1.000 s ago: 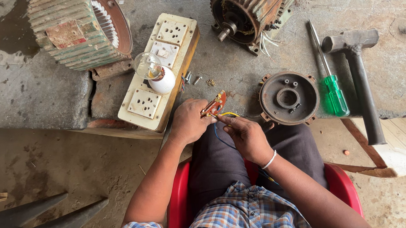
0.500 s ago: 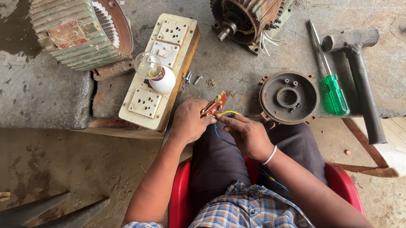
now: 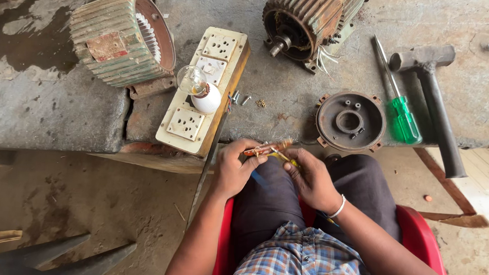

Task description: The person sits on a chair and repairs a small electrical switch board with blue and yellow wires, holding it on their lap. They strip and position wire ends, tighten terminals with a screwdriver, tap the board with a hammer handle, use pliers, and periodically test the board against a bulb on a test board before picking up a phone.

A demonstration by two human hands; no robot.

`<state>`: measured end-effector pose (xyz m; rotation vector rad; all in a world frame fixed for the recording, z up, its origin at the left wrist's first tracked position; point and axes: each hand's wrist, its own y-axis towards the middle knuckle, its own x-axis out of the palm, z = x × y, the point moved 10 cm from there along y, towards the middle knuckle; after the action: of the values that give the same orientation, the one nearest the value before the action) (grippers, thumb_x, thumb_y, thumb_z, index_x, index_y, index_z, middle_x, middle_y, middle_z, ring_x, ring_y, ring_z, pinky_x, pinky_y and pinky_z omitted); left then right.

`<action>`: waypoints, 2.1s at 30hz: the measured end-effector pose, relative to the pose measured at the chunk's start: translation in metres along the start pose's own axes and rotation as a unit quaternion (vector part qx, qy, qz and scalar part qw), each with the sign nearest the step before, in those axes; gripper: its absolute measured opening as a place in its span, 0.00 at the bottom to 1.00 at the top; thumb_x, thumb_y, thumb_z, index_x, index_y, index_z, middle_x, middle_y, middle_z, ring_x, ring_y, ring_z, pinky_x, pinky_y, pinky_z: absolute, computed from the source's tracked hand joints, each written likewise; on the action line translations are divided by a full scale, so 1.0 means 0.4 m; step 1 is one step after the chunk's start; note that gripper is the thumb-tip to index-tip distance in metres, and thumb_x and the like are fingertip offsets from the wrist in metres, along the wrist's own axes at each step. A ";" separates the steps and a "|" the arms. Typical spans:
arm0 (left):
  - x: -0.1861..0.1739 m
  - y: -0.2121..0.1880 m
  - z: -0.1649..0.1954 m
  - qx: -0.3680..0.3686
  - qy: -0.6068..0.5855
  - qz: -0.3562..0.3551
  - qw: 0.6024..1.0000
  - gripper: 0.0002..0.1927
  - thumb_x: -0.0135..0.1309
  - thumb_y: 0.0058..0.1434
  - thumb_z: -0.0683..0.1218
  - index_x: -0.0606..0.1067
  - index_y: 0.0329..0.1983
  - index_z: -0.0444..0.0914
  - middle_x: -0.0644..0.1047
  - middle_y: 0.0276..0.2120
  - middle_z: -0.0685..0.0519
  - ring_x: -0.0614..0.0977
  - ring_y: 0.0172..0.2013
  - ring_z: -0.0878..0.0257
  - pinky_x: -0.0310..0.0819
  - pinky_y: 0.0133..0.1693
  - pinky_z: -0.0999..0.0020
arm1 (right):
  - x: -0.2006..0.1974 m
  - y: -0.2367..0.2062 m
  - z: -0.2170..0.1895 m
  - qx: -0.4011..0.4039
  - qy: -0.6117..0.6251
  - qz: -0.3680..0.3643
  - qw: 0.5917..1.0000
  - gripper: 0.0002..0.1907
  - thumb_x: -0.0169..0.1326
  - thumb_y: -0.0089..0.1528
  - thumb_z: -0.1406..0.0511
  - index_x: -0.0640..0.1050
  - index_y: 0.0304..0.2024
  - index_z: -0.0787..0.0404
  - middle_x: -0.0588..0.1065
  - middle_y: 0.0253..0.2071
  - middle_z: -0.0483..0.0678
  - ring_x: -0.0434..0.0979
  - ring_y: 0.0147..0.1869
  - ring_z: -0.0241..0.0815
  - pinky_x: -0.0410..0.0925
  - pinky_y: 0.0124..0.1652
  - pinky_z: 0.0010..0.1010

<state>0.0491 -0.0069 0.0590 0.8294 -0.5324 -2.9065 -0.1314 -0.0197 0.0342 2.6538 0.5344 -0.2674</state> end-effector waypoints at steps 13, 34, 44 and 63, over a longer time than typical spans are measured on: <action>0.025 -0.055 -0.108 -0.048 -0.263 0.015 0.963 0.08 0.58 0.69 0.40 0.75 0.50 0.34 0.82 0.45 0.52 0.82 0.46 0.66 0.78 0.51 0.70 | 0.019 -0.056 -0.125 0.003 0.023 -0.093 0.995 0.15 0.59 0.63 0.68 0.80 0.51 0.66 0.72 0.30 0.51 0.73 0.30 0.42 0.68 0.32 0.30; -0.044 -0.064 -0.002 0.119 -0.030 0.127 0.984 0.04 0.56 0.68 0.36 0.73 0.43 0.34 0.82 0.49 0.46 0.85 0.49 0.53 0.82 0.50 0.62 | 0.052 -0.061 -0.090 0.006 0.015 -0.119 0.993 0.11 0.62 0.60 0.70 0.80 0.45 0.65 0.71 0.29 0.50 0.73 0.29 0.44 0.68 0.30 0.33; -0.036 -0.064 0.079 0.158 0.002 0.091 0.983 0.07 0.56 0.65 0.34 0.71 0.42 0.36 0.81 0.45 0.49 0.84 0.48 0.51 0.78 0.51 0.60 | -0.013 -0.006 -0.091 -0.059 -0.067 -0.026 0.996 0.26 0.66 0.52 0.72 0.75 0.52 0.65 0.72 0.50 0.57 0.76 0.49 0.52 0.70 0.44 0.35; 0.003 -0.086 0.117 0.182 0.021 0.051 0.982 0.05 0.52 0.66 0.35 0.71 0.40 0.37 0.81 0.45 0.49 0.83 0.48 0.50 0.78 0.51 0.58 | 0.066 0.000 0.026 -0.019 0.191 -0.191 0.963 0.18 0.57 0.62 0.79 0.81 0.53 0.60 0.75 0.53 0.49 0.77 0.59 0.43 0.71 0.58 0.31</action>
<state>0.0245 0.0395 0.0837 0.8679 -1.0892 -2.7305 -0.1084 -0.0157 0.0180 2.5540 1.1651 0.1524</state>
